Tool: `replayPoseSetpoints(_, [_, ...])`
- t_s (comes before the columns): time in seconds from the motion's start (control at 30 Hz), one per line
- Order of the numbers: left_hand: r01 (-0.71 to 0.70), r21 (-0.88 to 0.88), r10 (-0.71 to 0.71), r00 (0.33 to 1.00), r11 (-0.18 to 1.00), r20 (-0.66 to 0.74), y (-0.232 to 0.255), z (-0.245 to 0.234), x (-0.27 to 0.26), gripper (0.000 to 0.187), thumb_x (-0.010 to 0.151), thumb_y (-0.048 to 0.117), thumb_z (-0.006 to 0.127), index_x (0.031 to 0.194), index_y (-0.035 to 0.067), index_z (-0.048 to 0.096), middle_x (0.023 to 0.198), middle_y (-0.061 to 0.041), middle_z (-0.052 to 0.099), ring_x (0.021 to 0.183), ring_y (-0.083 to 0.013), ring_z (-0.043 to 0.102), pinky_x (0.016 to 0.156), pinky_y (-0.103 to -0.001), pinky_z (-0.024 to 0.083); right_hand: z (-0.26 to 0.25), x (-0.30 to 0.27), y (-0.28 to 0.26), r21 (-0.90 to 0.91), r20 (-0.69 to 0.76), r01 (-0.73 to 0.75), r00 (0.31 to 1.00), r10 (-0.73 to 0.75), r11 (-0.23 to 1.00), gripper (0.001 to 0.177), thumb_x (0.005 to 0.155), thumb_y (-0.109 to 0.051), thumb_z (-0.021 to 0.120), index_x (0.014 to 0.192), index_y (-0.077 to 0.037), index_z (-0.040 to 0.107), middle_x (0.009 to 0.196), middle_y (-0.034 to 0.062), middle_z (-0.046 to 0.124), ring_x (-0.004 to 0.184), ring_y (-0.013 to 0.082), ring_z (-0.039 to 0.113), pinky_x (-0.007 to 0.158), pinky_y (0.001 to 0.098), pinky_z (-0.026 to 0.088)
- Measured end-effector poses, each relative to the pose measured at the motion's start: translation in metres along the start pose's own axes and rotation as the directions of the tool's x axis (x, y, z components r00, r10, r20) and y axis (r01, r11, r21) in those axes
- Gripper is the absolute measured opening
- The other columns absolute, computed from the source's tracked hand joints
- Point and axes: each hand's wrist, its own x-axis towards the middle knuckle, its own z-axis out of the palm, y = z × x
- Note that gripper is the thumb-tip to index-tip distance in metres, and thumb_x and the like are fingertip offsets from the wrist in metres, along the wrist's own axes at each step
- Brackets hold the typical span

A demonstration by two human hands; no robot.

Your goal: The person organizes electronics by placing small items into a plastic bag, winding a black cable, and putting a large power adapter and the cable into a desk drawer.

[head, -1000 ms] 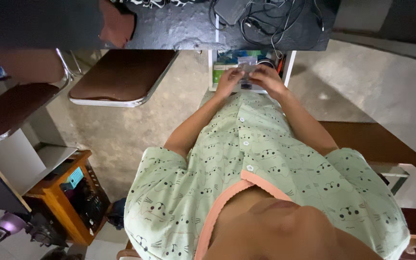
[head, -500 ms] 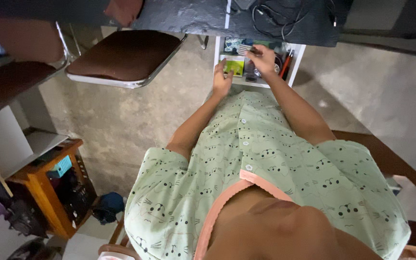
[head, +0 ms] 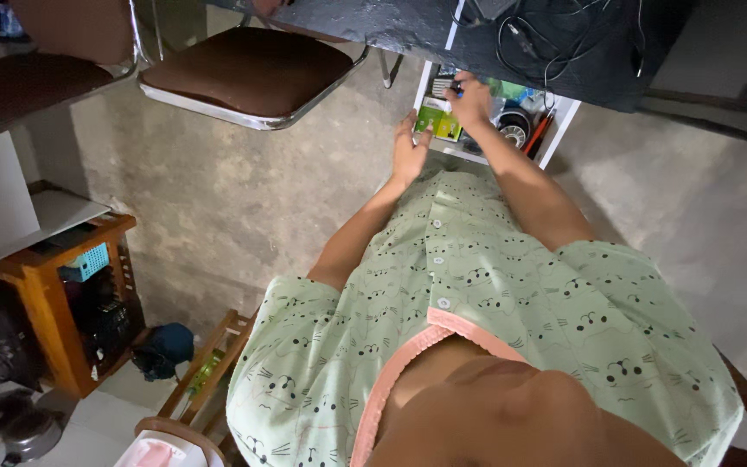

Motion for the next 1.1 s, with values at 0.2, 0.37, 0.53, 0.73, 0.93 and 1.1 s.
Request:
replayPoseSetpoints(0.2, [0.012,-0.048,-0.011,1.0,0.999,0.023,0.005,-0.001,0.009,0.055,0.096,0.019,0.065,0.143,-0.007,0.05,0.137,-0.026,0.059,0.13,-0.0364,0.057,0.112,-0.041,0.043,-0.002,-0.008,0.015,-0.168,0.153,-0.08,0.982,0.106,0.983,0.031,0.088,-0.023,0.078,0.116,-0.011,0.073,0.099,0.0227,0.073,0.087,0.042,0.071,0.075,0.0488,0.055])
replayPoseSetpoints(0.37, [-0.059,-0.057,0.062,0.996,0.997,0.061,0.007,0.009,0.023,0.054,0.096,0.016,0.064,0.143,-0.005,0.05,0.138,-0.025,0.058,0.13,-0.0363,0.056,0.113,-0.041,0.042,-0.025,-0.022,0.011,-0.019,0.072,0.078,0.994,-0.076,0.997,0.024,0.093,-0.021,0.076,0.113,-0.007,0.074,0.1,0.0212,0.074,0.081,0.0386,0.072,0.074,0.0464,0.056])
replayPoseSetpoints(0.53, [-0.099,-0.11,0.11,0.988,0.989,0.105,0.033,0.02,0.048,0.048,0.096,0.016,0.065,0.14,0.001,0.055,0.133,-0.02,0.065,0.126,-0.0336,0.061,0.112,-0.041,0.045,-0.096,-0.03,-0.017,0.144,0.038,0.025,0.999,-0.03,0.989,0.014,0.104,-0.019,0.071,0.108,-0.006,0.074,0.091,0.0134,0.076,0.074,0.0219,0.074,0.067,0.0357,0.055])
replayPoseSetpoints(0.73, [-0.294,-0.023,0.294,0.941,0.956,0.17,0.127,0.003,0.068,0.045,0.098,0.016,0.065,0.141,0.006,0.054,0.135,-0.019,0.06,0.128,-0.0373,0.055,0.113,-0.043,0.042,-0.155,-0.004,0.005,0.486,-0.352,0.12,0.933,0.068,0.866,0.013,0.11,-0.003,0.058,0.12,-0.004,0.068,0.101,0.0078,0.071,0.085,0.0122,0.067,0.073,0.0281,0.055])
replayPoseSetpoints(0.93, [-0.543,0.05,0.517,0.82,0.838,0.245,0.202,-0.003,0.09,0.051,0.097,0.016,0.066,0.145,0.006,0.051,0.149,-0.017,0.052,0.144,-0.0366,0.045,0.122,-0.047,0.032,-0.175,0.042,-0.001,0.232,-0.458,0.062,0.887,0.053,0.971,0.038,0.099,0.004,0.067,0.135,-0.004,0.06,0.128,0.0122,0.061,0.106,0.0225,0.063,0.086,0.0328,0.054])
replayPoseSetpoints(1.1, [-0.604,0.125,0.533,0.767,0.787,0.357,0.213,0.005,0.114,0.051,0.094,0.012,0.068,0.144,0.011,0.056,0.156,-0.012,0.049,0.152,-0.0371,0.038,0.128,-0.049,0.03,-0.188,0.07,-0.017,-0.181,-0.353,0.168,0.909,-0.223,0.969,0.064,0.08,0.006,0.078,0.14,-0.004,0.059,0.142,0.0125,0.055,0.121,0.041,0.057,0.106,0.0465,0.048])
